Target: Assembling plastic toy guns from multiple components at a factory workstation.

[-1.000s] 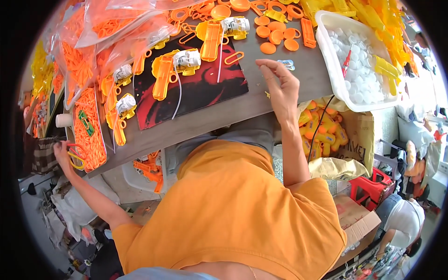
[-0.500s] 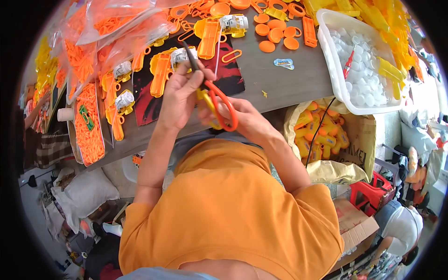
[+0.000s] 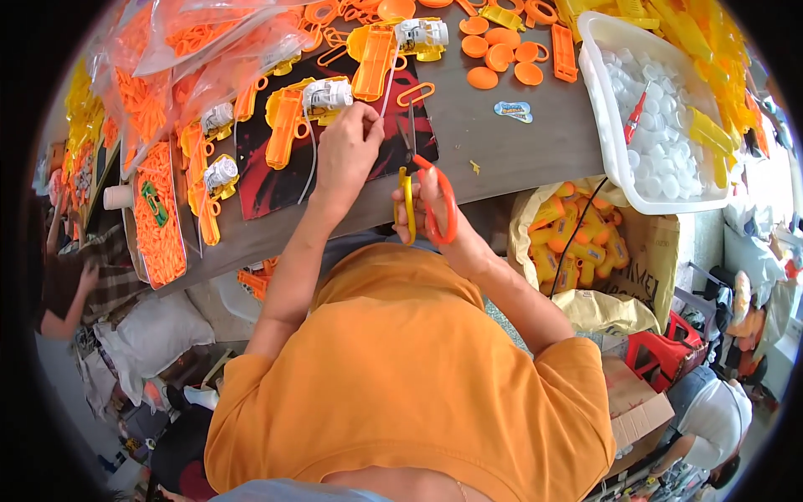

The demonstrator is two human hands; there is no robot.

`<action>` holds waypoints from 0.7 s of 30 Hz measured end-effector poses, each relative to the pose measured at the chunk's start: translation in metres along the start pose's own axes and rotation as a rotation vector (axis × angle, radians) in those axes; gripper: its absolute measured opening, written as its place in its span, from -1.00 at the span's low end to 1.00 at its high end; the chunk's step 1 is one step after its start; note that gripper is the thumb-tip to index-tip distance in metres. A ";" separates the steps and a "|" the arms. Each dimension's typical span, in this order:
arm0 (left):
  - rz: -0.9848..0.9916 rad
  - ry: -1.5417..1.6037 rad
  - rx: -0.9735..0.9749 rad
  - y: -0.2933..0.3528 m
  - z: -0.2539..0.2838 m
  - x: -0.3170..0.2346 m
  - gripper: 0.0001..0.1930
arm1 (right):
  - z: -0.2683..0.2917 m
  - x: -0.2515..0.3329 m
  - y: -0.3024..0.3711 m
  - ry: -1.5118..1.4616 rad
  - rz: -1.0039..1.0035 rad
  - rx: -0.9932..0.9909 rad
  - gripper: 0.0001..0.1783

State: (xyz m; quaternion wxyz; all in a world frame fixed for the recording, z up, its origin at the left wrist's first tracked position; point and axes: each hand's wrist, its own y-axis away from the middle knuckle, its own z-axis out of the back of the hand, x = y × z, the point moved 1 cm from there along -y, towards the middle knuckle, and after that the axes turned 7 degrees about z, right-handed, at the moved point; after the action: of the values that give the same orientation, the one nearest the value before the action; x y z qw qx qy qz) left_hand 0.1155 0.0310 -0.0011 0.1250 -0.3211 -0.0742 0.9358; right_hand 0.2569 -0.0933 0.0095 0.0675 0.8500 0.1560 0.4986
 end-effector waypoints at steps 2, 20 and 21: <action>0.094 0.145 0.029 0.001 0.007 0.001 -0.87 | -0.007 0.003 0.000 0.107 -0.029 0.008 -0.10; 0.019 0.374 -0.085 0.002 0.009 0.006 -0.91 | -0.047 -0.021 -0.022 0.112 0.084 -0.159 -0.25; 0.023 0.376 -0.088 0.003 0.008 0.007 -0.91 | -0.049 -0.021 -0.022 0.116 0.082 -0.156 -0.25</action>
State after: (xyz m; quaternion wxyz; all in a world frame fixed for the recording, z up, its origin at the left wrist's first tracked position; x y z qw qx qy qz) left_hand 0.1043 0.0302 0.0003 0.1118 -0.4962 -0.0866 0.8566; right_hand 0.2006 -0.0815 0.0098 0.1041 0.8176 0.0855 0.5598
